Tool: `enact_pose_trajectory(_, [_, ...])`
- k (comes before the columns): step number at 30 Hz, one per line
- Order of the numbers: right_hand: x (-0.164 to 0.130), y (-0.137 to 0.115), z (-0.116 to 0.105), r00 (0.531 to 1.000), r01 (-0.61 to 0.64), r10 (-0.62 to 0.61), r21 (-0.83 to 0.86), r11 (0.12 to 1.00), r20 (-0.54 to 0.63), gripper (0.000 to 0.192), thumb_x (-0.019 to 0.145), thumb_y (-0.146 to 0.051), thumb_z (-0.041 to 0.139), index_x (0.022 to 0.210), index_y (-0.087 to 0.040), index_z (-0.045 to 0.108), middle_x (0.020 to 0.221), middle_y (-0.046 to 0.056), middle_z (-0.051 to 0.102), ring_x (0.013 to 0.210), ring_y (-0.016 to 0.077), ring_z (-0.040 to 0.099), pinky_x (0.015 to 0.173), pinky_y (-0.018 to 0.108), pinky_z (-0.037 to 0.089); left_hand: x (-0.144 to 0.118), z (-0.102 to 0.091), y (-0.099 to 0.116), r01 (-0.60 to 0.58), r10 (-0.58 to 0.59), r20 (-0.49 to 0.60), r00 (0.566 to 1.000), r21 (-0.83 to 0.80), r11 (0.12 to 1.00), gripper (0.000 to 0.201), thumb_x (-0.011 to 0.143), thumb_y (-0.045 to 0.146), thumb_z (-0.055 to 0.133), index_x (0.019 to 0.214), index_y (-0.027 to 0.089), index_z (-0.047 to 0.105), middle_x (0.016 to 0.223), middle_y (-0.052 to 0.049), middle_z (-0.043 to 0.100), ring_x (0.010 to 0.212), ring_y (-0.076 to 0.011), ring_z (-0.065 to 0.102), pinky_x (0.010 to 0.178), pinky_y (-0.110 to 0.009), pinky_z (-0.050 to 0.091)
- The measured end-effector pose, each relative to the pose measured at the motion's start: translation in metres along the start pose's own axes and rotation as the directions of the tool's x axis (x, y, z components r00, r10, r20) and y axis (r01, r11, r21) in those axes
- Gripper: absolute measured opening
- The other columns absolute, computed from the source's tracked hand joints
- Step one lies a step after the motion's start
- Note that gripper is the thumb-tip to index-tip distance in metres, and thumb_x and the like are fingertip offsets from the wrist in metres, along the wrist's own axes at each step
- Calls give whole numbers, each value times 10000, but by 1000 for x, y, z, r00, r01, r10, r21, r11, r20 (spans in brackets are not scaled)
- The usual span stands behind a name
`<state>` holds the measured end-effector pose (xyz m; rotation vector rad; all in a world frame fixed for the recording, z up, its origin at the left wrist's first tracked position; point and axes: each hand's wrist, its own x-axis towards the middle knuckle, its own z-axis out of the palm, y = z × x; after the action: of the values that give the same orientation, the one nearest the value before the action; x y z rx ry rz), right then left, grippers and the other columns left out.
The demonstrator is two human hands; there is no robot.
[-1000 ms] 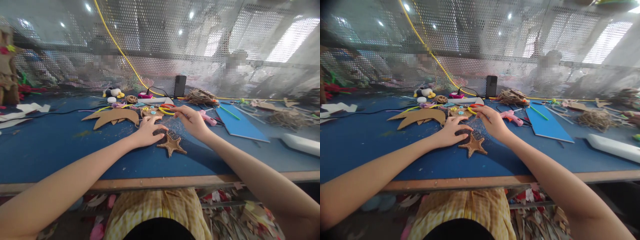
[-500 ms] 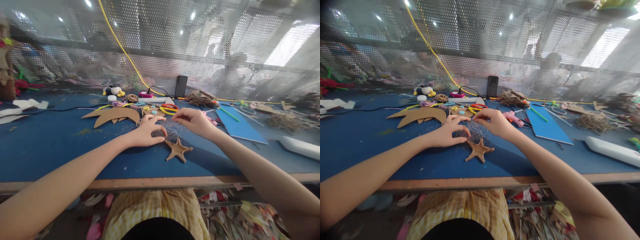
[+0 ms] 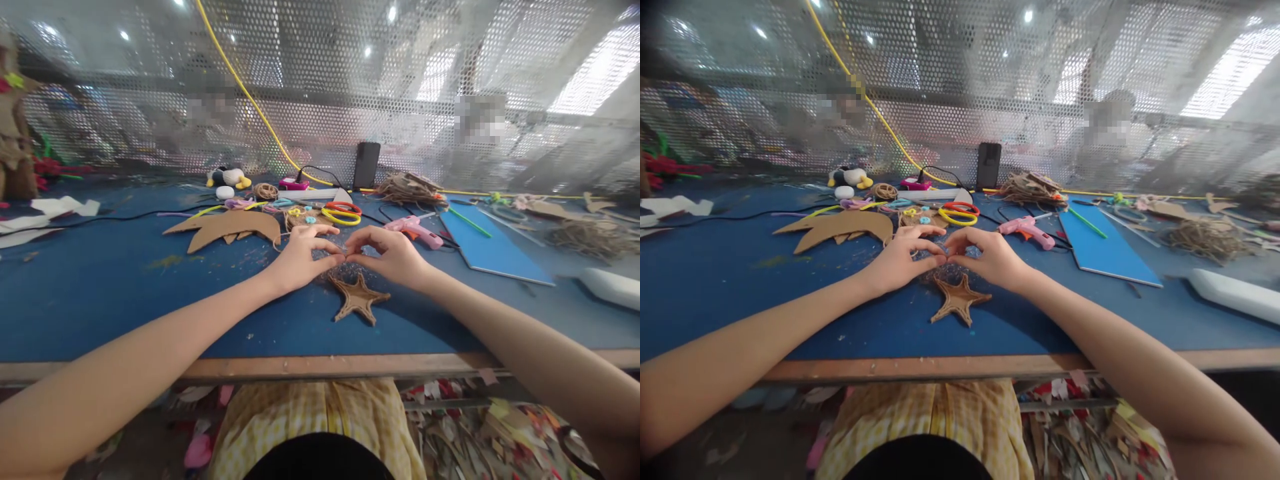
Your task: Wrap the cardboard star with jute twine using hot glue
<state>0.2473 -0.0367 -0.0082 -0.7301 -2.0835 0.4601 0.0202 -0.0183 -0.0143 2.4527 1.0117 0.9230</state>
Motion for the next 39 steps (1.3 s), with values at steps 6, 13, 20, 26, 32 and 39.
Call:
enact_pose_trajectory(6, [2,3,-13,986,136,-115,-182,974,123,118,925,-279,678,985,-204,747,870,44,750,707,147,655,658,297,541,1,-4,-2,0,0,-10,1000,11,1000,140,887,366,730,855,240,782,1396,-44,593,1345,-328,453,1196,-591,283])
enact_pose_trajectory(13, [3,2,-16,989,147,-146,-179,973,23,93,936,-256,675,923,-210,755,831,36,748,757,154,678,690,298,541,1,-6,0,42,-41,-13,999,72,997,88,860,326,746,826,254,783,1385,-20,610,1363,-322,438,1199,-553,277])
enact_pose_trajectory(20, [4,-6,-18,968,154,-182,-167,974,-172,88,927,-240,679,939,-236,767,872,29,748,769,150,667,696,302,536,4,-1,-16,119,-80,-126,989,348,930,349,868,354,721,1212,299,735,1474,-60,541,1336,-372,402,1150,-565,291])
enact_pose_trajectory(26, [4,-1,-26,910,-7,-12,-44,999,-415,166,925,-392,684,931,-241,754,748,-5,685,565,109,571,501,259,448,4,-7,-36,108,-65,-109,992,450,886,205,948,335,606,918,255,793,1457,-70,548,1324,-390,374,1105,-604,302])
enact_pose_trajectory(32, [6,9,-45,878,-35,-159,-393,919,-451,193,973,-353,594,949,-226,738,862,42,732,756,173,665,710,330,532,8,-24,-43,125,-4,-244,970,479,869,216,957,334,611,887,227,784,1297,-90,644,1268,-359,425,1114,-589,316])
enact_pose_trajectory(39, [5,20,-49,902,-192,41,-315,929,-429,320,1020,-366,383,1056,-205,657,994,69,714,860,201,655,788,356,524,9,-31,-44,160,22,-366,930,461,873,230,980,351,593,1001,266,805,1401,-86,583,1322,-371,370,1126,-584,312])
